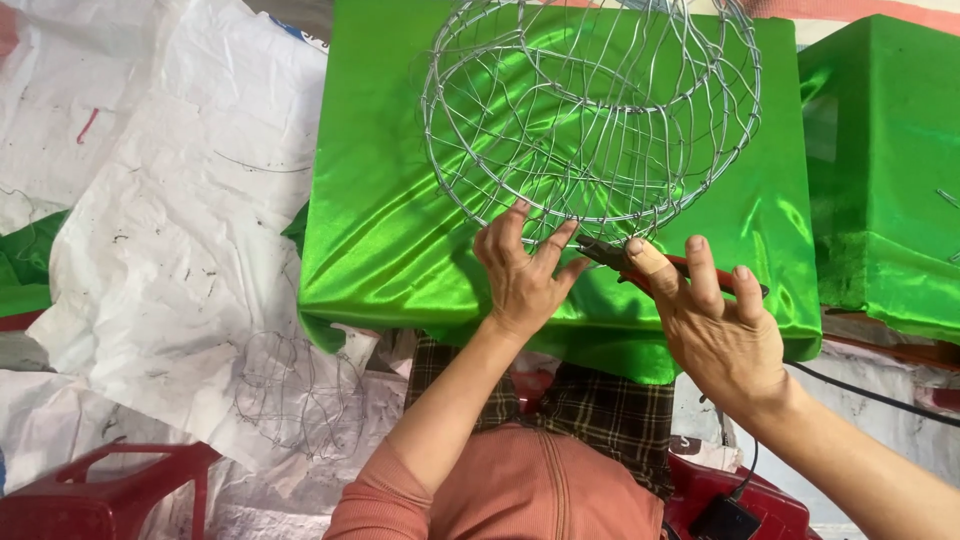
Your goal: Assembling a complex wire frame by twisting and cutting thin metal wires using pliers.
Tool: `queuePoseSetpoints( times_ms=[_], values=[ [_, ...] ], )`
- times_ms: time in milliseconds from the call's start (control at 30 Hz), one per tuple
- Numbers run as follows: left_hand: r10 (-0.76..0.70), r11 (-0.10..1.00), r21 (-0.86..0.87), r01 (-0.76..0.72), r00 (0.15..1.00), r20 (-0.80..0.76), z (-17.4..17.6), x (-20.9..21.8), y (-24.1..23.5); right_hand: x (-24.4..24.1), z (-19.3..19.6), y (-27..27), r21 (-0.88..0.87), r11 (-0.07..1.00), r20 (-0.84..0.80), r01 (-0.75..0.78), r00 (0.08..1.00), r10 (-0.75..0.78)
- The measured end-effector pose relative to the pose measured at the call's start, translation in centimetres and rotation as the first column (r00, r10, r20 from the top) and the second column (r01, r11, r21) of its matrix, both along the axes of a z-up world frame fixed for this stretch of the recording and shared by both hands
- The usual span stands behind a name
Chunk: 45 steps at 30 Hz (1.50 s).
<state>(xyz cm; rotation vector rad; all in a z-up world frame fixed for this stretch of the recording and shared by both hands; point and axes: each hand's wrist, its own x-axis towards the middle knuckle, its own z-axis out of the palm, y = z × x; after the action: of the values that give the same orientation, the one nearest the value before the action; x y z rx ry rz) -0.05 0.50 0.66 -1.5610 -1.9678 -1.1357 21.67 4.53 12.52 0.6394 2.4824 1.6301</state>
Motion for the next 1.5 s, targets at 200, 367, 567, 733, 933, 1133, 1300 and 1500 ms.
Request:
queuePoseSetpoints(
  times_ms=[200, 367, 567, 733, 933, 1133, 1300, 1500],
  values=[
    [-0.044, 0.999, 0.025, 0.043, 0.998, 0.050, -0.9, -0.2, 0.2, 0.8, -0.3, 0.1, -0.011, 0.999, -0.023, 0.048, 0.999, -0.048],
    [-0.060, 0.998, 0.032, 0.058, 0.996, 0.060, -1.0, -0.4, 0.1, 1.2, -1.0, 0.4, -0.087, 0.995, -0.042, 0.048, 0.998, -0.052],
    [-0.096, 0.995, -0.004, 0.097, 0.991, 0.090, -1.0, -0.7, -0.1, 0.9, -1.1, 0.7, -0.139, 0.989, -0.061, 0.049, 0.996, -0.058],
    [-0.092, 0.995, -0.028, 0.094, 0.992, 0.082, -2.6, -0.9, 0.2, 1.0, -0.7, 0.0, -0.166, 0.983, -0.068, 0.075, 0.994, -0.087],
    [-0.165, 0.972, 0.223, 0.068, 0.877, 0.452, 2.0, 3.0, -4.5, 2.4, -0.6, -1.9, -0.255, 0.962, -0.197, 0.099, 0.969, -0.152],
    [-0.221, 0.857, 0.305, 0.416, -0.238, 0.946, 4.7, 8.7, -5.5, 2.4, -2.2, -3.7, -0.246, 0.964, -0.305, 0.098, 0.937, -0.173],
    [-0.217, 0.842, 0.414, 0.346, -0.485, 0.847, 3.6, 9.8, -3.3, 0.6, -0.7, -3.8, -0.153, 0.986, -0.374, 0.067, 0.919, -0.120],
    [-0.243, 0.821, 0.468, 0.328, -0.541, 0.805, 3.7, 9.7, -2.6, -0.1, 0.8, -2.8, -0.064, 0.997, -0.346, 0.052, 0.936, -0.071]
  ],
)
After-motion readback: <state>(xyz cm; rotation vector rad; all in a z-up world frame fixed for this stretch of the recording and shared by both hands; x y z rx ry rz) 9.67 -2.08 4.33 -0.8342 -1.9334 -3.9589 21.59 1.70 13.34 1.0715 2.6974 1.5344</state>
